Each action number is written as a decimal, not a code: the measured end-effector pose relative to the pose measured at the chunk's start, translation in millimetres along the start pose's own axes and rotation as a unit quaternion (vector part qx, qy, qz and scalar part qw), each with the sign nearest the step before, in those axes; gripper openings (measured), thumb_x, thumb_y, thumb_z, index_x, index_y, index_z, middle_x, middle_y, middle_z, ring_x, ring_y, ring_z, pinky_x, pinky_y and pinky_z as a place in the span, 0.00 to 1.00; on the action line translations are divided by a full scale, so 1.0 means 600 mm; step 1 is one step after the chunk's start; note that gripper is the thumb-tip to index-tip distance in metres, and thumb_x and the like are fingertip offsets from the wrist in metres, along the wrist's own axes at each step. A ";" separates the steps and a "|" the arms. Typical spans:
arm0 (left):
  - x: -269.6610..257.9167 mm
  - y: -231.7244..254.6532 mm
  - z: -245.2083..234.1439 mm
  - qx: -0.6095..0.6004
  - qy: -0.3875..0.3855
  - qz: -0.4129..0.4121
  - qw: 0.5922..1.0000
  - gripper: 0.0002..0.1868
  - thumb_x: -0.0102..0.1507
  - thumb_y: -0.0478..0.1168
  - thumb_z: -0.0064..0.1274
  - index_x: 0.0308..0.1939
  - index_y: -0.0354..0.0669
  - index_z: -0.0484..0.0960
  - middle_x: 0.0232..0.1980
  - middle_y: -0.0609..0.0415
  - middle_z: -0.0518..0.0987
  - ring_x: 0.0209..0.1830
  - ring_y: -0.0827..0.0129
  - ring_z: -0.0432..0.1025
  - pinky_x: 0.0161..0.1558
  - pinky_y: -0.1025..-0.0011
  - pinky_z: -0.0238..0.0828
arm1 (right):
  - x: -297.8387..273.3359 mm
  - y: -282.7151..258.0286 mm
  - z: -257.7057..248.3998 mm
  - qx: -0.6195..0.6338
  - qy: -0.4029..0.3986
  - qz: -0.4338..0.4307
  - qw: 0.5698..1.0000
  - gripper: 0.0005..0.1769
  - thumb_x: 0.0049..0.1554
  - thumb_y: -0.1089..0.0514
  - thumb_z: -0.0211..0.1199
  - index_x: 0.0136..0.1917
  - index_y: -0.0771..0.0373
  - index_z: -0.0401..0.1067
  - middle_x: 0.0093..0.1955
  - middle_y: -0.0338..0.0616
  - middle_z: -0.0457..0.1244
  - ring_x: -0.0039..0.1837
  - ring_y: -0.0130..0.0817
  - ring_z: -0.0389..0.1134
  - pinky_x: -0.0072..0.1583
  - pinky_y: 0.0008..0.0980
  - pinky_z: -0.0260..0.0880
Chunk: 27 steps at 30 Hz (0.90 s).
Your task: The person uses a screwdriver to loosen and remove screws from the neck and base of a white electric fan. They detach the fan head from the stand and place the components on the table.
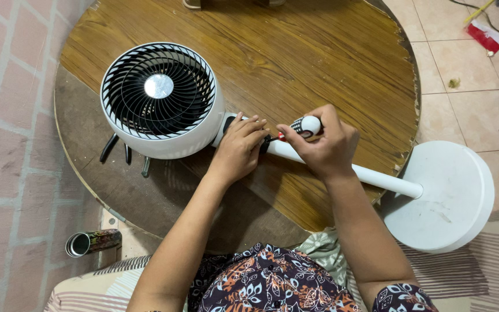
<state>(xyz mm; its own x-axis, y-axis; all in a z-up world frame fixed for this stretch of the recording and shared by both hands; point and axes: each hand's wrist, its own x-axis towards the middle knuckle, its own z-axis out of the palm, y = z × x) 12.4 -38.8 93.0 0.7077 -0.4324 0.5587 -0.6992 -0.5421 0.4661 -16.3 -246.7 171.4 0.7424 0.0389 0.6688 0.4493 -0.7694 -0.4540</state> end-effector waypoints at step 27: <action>0.006 0.000 0.012 0.007 0.030 0.009 0.999 0.07 0.57 0.35 0.64 0.38 0.44 0.85 0.55 0.52 0.79 0.60 0.52 0.69 0.68 0.51 0.61 | 0.092 -0.049 -0.069 -0.063 -0.304 -0.021 0.950 0.25 0.52 0.37 0.71 0.45 0.62 0.76 0.35 0.51 0.69 0.38 0.51 0.72 0.41 0.47 0.70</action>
<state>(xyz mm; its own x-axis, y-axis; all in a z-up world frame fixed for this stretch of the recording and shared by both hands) 15.4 -45.4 90.3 0.6870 -0.3996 0.6070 -0.7104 -0.5449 0.4454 -9.2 -248.5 246.1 0.8922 0.4033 0.2032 0.4503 -0.8280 -0.3341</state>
